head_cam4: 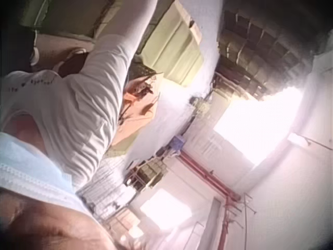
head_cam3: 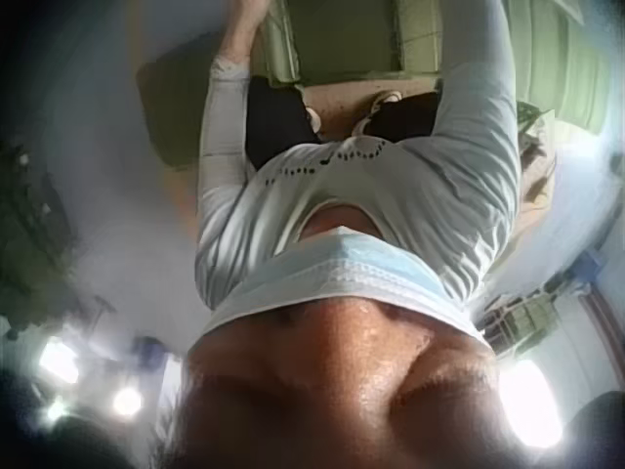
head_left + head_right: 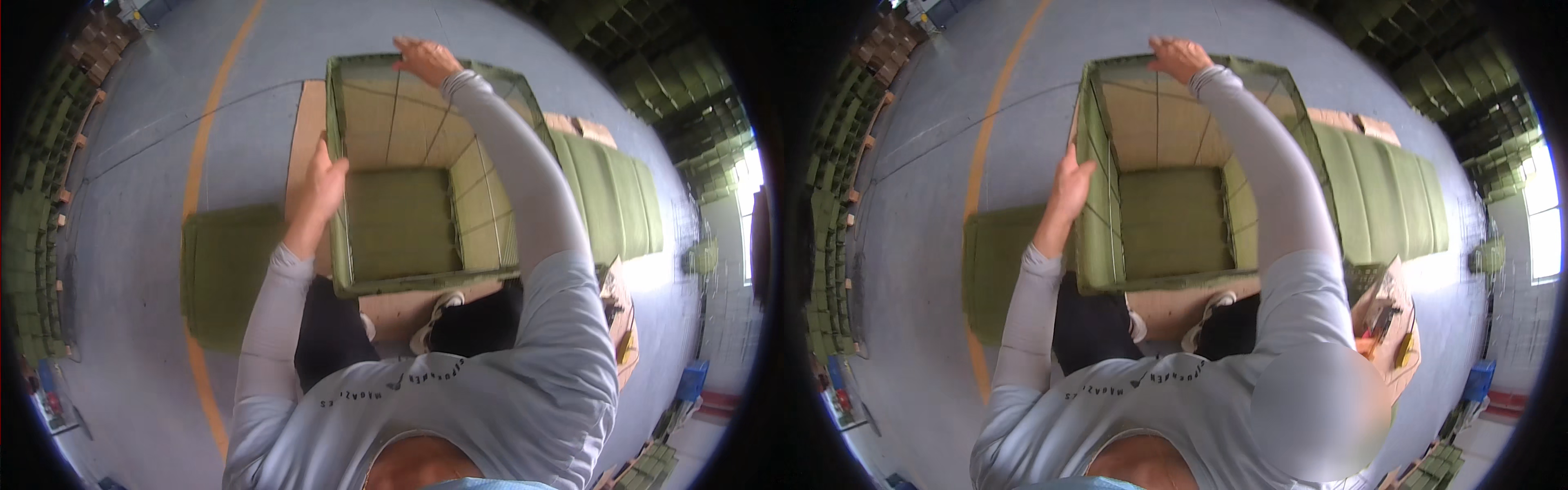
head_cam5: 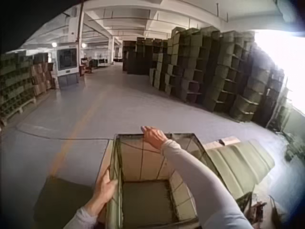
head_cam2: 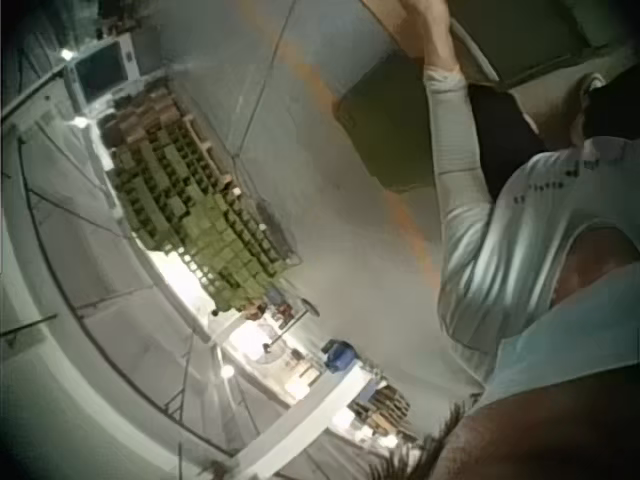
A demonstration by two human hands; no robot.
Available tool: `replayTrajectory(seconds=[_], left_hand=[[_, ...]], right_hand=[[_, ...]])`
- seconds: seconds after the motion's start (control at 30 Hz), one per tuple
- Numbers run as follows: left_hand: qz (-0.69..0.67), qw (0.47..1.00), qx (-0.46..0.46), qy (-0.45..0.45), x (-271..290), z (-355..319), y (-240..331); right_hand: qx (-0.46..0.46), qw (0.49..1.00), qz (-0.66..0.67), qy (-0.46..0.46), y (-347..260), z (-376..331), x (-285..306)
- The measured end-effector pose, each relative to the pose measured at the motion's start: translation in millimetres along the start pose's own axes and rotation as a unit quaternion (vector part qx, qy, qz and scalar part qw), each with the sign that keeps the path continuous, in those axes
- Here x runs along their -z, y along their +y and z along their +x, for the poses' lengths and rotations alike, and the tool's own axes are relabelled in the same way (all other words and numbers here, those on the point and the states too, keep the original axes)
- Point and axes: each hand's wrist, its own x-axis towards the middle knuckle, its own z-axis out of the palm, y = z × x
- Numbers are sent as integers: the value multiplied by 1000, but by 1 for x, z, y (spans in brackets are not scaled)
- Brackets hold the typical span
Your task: The person is assembling green mesh containers by folding them and then attaching a mesh sheet to a wire frame using a hot glue gun.
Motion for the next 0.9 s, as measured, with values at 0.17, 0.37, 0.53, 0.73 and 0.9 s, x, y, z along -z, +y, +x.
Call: replayTrajectory(seconds=[0.17, 0.37, 0.53, 0.73, 0.9], left_hand=[[-161, 986, 37, -31, 0, -16, 10], [-155, 985, 75, 23, -5, -105, 38], [-60, 995, 68, 30, -11, -104, 38], [-146, 984, 99, -30, 6, -75, 26], [-218, 967, 128, 6, 2, -80, 28]], right_hand=[[-137, 986, 75, 55, 22, -107, 82], [-363, 927, 92, -17, 20, -311, 131], [-437, 878, 189, -49, 26, -342, 123], [-223, 962, -47, 150, -24, -291, 157], [79, 984, 158, -16, -159, -287, 159]])
